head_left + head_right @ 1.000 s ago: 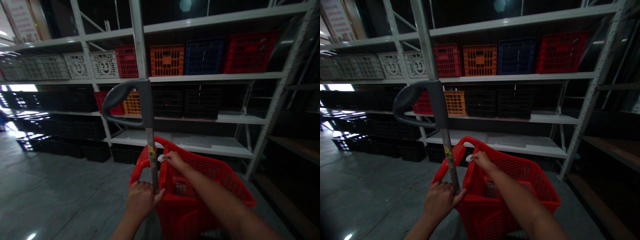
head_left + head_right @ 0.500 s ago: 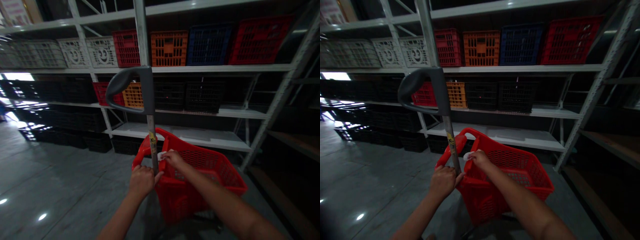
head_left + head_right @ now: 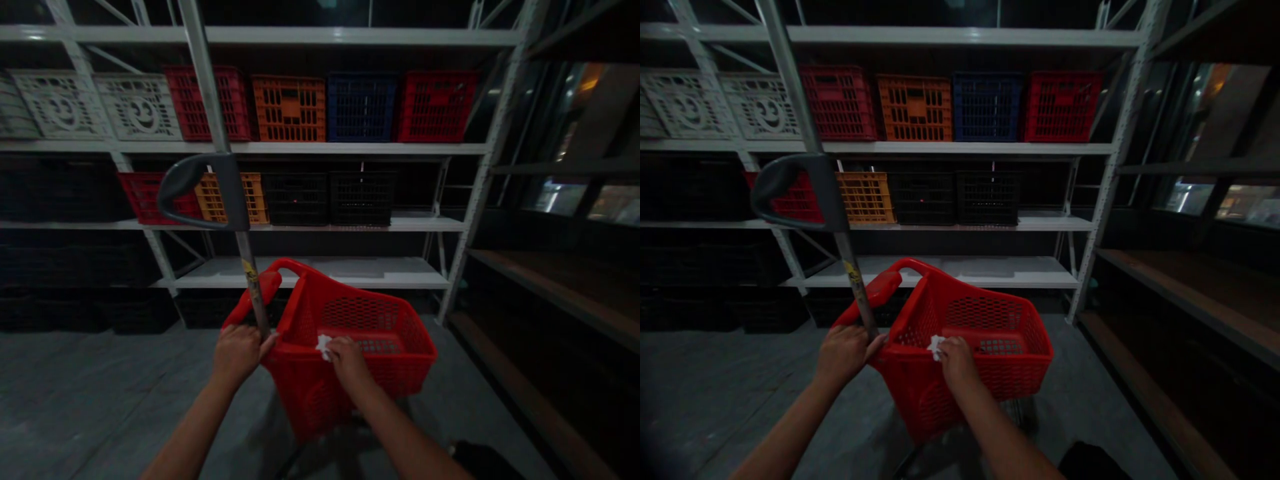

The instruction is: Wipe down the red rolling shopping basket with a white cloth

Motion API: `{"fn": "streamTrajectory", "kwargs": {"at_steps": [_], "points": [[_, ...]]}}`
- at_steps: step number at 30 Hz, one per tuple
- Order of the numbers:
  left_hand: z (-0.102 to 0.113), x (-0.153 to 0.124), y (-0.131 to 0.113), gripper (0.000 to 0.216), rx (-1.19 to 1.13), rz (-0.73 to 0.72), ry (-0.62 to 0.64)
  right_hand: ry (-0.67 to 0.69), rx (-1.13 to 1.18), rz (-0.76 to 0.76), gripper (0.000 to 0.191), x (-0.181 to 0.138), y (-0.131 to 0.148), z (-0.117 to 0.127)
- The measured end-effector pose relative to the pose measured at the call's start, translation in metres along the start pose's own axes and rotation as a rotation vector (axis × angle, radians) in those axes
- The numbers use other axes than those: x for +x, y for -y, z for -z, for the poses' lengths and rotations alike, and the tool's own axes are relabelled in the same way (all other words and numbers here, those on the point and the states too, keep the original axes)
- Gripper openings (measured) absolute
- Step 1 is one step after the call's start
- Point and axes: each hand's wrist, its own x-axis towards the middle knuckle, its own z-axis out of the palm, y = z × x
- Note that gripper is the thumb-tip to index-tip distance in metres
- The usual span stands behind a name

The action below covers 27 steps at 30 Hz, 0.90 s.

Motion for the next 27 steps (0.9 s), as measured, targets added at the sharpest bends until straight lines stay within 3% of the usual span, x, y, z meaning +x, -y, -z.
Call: {"fn": "streamTrajectory", "kwargs": {"at_steps": [3,5,7,12,15,19,27], "points": [[-0.004,0.002,0.002,0.05,0.008,0.003,-0.021,-0.092,-0.067,-0.129,0.026,-0.021,-0.045,0.031],[-0.005,0.002,0.001,0.05,0.005,0.0,-0.016,-0.136,-0.076,-0.159,0.026,-0.027,-0.048,0.035],[-0.003,0.003,0.0,0.05,0.008,0.005,-0.004,-0.132,-0.053,-0.115,0.026,-0.022,-0.028,0.022],[0.002,0.004,-0.001,0.052,0.05,0.023,0.015,-0.028,0.008,0.165,0.024,0.013,0.047,-0.032],[0.002,0.004,0.002,0.052,0.061,0.017,0.02,-0.022,-0.009,0.169,0.025,0.016,0.048,-0.035],[0.001,0.002,0.005,0.054,0.072,0.026,0.013,-0.097,-0.067,0.023,0.028,-0.013,-0.004,-0.001],[0.001,0.003,0.006,0.049,0.079,-0.009,-0.003,-0.235,-0.306,-0.358,0.025,-0.077,-0.129,0.116]]}}
